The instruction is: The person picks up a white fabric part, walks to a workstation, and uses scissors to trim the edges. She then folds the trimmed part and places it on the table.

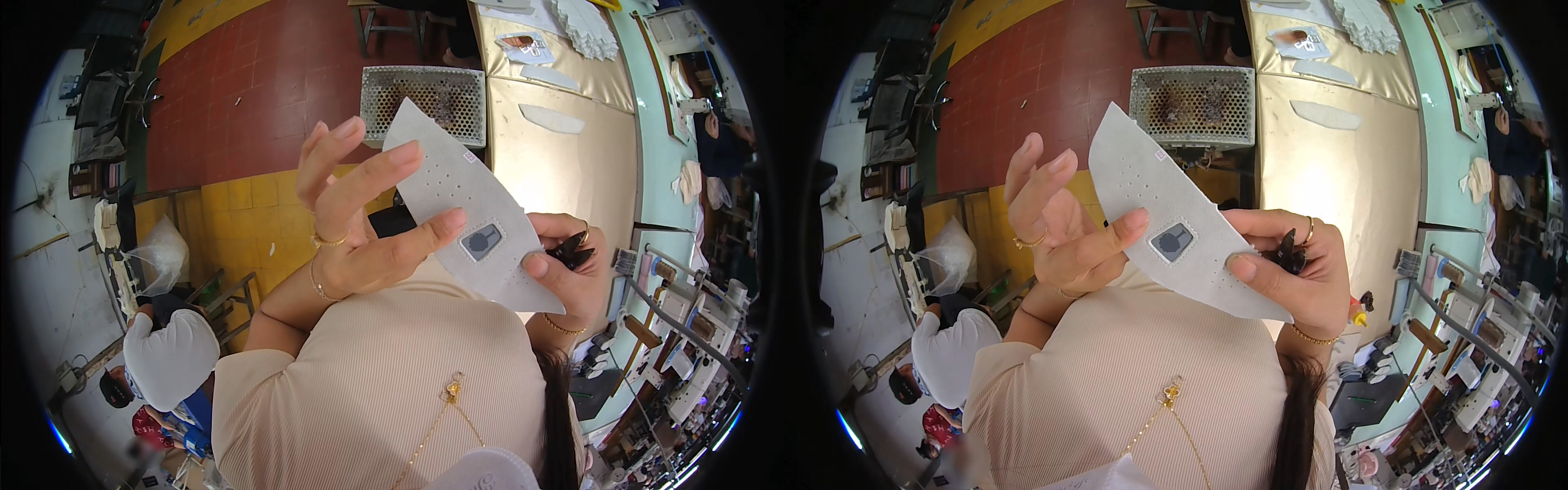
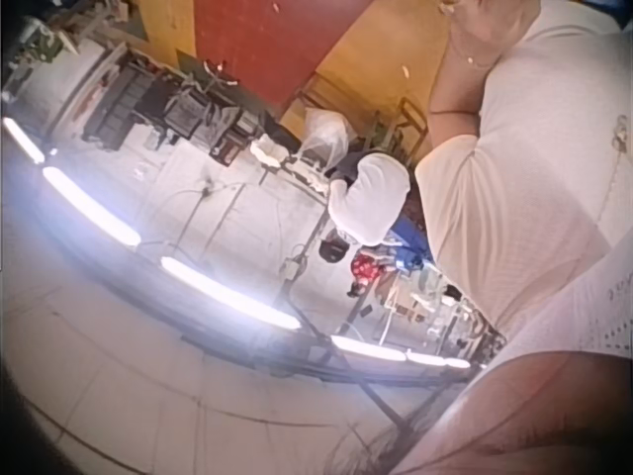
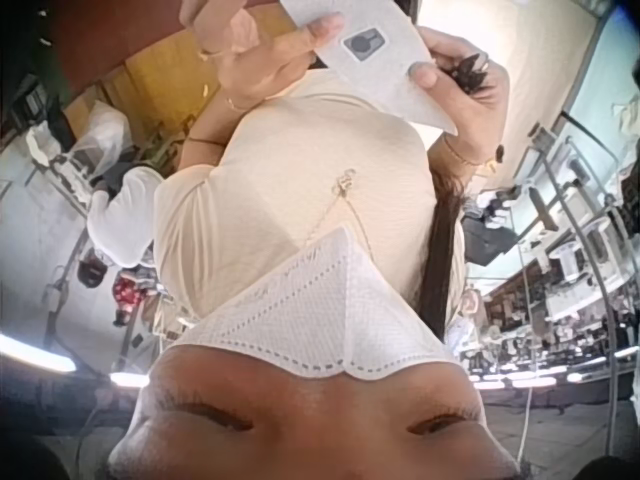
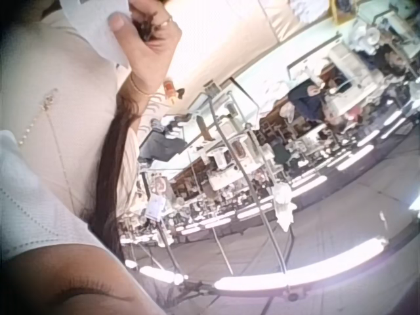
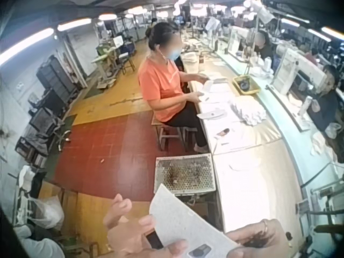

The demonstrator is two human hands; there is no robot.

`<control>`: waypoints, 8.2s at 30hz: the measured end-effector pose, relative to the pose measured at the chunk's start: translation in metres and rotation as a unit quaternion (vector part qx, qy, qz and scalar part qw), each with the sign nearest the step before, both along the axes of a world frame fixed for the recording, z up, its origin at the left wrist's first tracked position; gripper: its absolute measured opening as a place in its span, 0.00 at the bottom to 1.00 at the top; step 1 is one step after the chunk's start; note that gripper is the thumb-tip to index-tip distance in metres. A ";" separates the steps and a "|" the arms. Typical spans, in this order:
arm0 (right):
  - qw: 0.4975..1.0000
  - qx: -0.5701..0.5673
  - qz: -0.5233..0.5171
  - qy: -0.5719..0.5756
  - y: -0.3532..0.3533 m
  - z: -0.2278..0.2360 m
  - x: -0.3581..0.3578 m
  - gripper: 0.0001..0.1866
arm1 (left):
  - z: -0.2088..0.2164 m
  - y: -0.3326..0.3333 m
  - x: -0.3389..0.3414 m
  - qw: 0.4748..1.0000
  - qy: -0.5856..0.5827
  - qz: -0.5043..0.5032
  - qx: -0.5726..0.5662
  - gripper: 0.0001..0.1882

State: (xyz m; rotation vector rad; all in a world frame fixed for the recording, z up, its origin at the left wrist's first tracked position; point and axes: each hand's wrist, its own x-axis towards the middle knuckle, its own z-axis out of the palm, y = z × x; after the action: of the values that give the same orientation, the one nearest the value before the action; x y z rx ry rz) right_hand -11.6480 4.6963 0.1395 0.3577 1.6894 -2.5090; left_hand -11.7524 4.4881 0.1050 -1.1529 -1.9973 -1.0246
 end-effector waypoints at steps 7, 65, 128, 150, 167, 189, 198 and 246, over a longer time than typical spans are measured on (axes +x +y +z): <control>1.000 -0.001 0.005 0.004 -0.002 -0.003 0.002 0.18 | -0.004 0.002 -0.001 0.999 0.028 0.001 0.036 0.13; 0.750 0.607 -0.139 0.224 -0.046 -0.001 -0.044 0.18 | 0.028 0.007 -0.012 0.843 -0.517 -0.143 -0.026 0.12; 0.805 0.542 -0.150 0.189 -0.044 0.000 -0.065 0.18 | 0.020 0.005 -0.030 0.720 -0.648 -0.202 0.141 0.18; 0.802 0.533 -0.170 0.208 -0.046 -0.002 -0.071 0.15 | 0.010 0.011 -0.033 0.643 -0.676 -0.204 0.297 0.16; 0.802 0.545 -0.159 0.185 -0.052 0.003 -0.075 0.17 | 0.008 0.010 -0.030 0.670 -0.637 -0.228 0.305 0.19; 0.791 0.539 -0.199 0.209 -0.053 -0.002 -0.080 0.14 | 0.004 0.013 -0.036 0.596 -0.675 -0.217 0.377 0.22; 0.785 0.547 -0.203 0.207 -0.056 -0.002 -0.085 0.14 | -0.001 0.009 -0.034 0.611 -0.668 -0.211 0.369 0.22; 0.777 0.574 -0.144 0.215 -0.068 0.008 -0.086 0.16 | 0.031 -0.017 -0.052 0.754 -0.604 -0.201 0.161 0.23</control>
State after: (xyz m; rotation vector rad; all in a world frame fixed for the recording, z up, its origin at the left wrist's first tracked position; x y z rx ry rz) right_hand -11.7339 4.6284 0.1472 0.0828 3.4257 -1.3525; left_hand -11.8046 4.4711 0.1358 -0.7326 -2.2392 -2.7387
